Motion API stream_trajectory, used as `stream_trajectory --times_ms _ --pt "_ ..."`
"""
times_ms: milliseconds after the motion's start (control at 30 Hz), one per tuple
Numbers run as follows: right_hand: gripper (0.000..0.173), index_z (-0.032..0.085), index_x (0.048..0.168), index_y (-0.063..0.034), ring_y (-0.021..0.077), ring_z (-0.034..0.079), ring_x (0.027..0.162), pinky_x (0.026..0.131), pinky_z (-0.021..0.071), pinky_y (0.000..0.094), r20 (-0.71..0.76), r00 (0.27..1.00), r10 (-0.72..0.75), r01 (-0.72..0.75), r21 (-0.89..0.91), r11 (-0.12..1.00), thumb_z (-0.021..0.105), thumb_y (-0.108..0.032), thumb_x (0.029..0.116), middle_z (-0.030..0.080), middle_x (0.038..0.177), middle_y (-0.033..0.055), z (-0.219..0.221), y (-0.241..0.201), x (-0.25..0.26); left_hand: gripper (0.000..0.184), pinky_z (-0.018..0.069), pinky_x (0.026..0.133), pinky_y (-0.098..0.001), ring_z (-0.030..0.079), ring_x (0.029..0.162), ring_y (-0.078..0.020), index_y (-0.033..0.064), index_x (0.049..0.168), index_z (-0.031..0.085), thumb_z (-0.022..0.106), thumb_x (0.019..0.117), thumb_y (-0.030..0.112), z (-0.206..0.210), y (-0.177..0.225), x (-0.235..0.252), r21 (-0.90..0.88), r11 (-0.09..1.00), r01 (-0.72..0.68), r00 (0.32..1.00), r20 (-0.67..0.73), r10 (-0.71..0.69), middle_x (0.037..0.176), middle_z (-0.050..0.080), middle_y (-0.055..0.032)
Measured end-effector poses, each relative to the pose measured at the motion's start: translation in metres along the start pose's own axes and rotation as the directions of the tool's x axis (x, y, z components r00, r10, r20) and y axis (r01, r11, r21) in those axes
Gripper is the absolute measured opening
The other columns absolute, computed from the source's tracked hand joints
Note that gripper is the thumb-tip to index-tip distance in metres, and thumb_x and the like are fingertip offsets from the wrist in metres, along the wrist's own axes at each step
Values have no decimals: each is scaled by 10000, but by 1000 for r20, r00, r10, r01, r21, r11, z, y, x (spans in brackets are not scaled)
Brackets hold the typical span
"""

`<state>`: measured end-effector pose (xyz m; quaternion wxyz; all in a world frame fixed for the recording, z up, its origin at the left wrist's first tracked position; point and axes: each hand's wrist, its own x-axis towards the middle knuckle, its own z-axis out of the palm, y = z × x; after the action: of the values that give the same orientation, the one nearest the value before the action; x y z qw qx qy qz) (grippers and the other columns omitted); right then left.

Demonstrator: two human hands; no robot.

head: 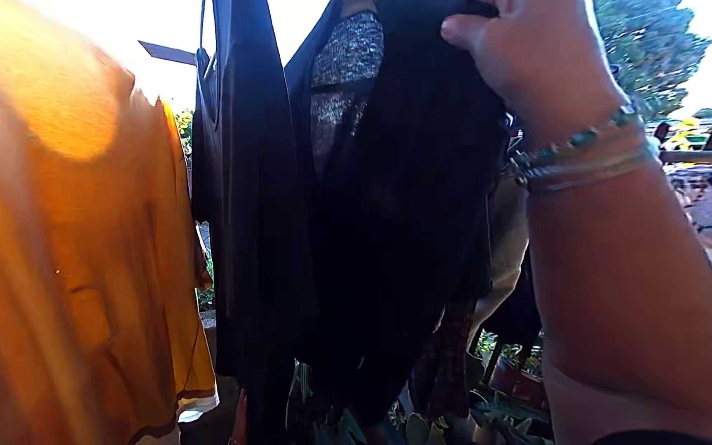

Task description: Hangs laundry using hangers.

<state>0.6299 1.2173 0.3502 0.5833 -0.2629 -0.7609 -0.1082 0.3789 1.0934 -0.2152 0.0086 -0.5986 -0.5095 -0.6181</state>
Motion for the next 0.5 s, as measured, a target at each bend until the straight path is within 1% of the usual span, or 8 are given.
stream_trajectory --times_ms 100,167,233,300,333,400,433,500 --pt "300 708 1102 4 240 653 971 894 486 495 67 990 -126 132 -100 986 564 -251 1036 694 1050 190 -18 17 -54 962 185 1283 -508 222 1553 -350 -15 1611 177 364 989 695 -5 19 -7 32 992 -126 989 -80 128 1652 210 -288" --pt "306 704 1038 32 309 655 951 872 470 561 94 974 -205 213 -85 973 566 -241 1031 688 1002 227 -28 26 -98 891 194 1281 -518 184 1569 -341 116 1645 179 389 987 679 -13 38 -8 41 968 -248 956 -153 252 1694 153 -217" --pt "272 722 1050 -3 273 681 893 823 502 514 112 974 -199 207 -65 976 575 -231 1034 717 974 181 -39 30 -154 767 133 1292 -468 118 1587 -225 329 1640 198 362 985 695 -19 77 -7 69 938 -339 910 -227 346 1726 129 -6" --pt "236 744 1041 -47 205 690 761 700 545 428 126 981 -147 155 -62 986 587 -223 1039 732 896 110 -52 26 -215 671 123 1295 -420 150 1575 -132 394 1605 281 363 1002 677 -26 115 -13 80 897 -435 865 -239 441 1699 197 145" --pt "250 745 1036 -59 159 677 741 675 532 385 133 984 -118 127 -57 990 576 -243 1036 730 884 78 -58 22 -241 624 163 1283 -407 200 1559 -112 386 1578 327 346 1016 656 -29 130 -21 98 880 -465 860 -188 475 1673 255 165" --pt "275 745 1002 -81 44 631 682 609 512 262 156 985 -71 78 -40 996 559 -283 1020 705 814 2 -70 13 -294 540 291 1240 -399 331 1511 -119 335 1520 405 340 1046 586 -32 151 -39 76 873 -483 875 -10 485 1618 381 118" --pt "289 753 1002 -76 27 634 692 619 519 236 177 983 -44 48 -15 999 559 -289 1021 709 810 0 -76 6 -321 514 334 1220 -403 363 1499 -143 303 1497 429 361 1057 558 -29 159 -44 35 889 -456 889 70 453 1609 407 63" --pt "318 764 1028 -61 75 691 735 657 553 270 212 977 -34 30 23 999 548 -294 1045 751 838 48 -91 -13 -374 543 345 1223 -423 326 1522 -197 241 1505 428 449 1050 536 -16 168 -56 -73 955 -286 948 122 293 1651 333 -45"
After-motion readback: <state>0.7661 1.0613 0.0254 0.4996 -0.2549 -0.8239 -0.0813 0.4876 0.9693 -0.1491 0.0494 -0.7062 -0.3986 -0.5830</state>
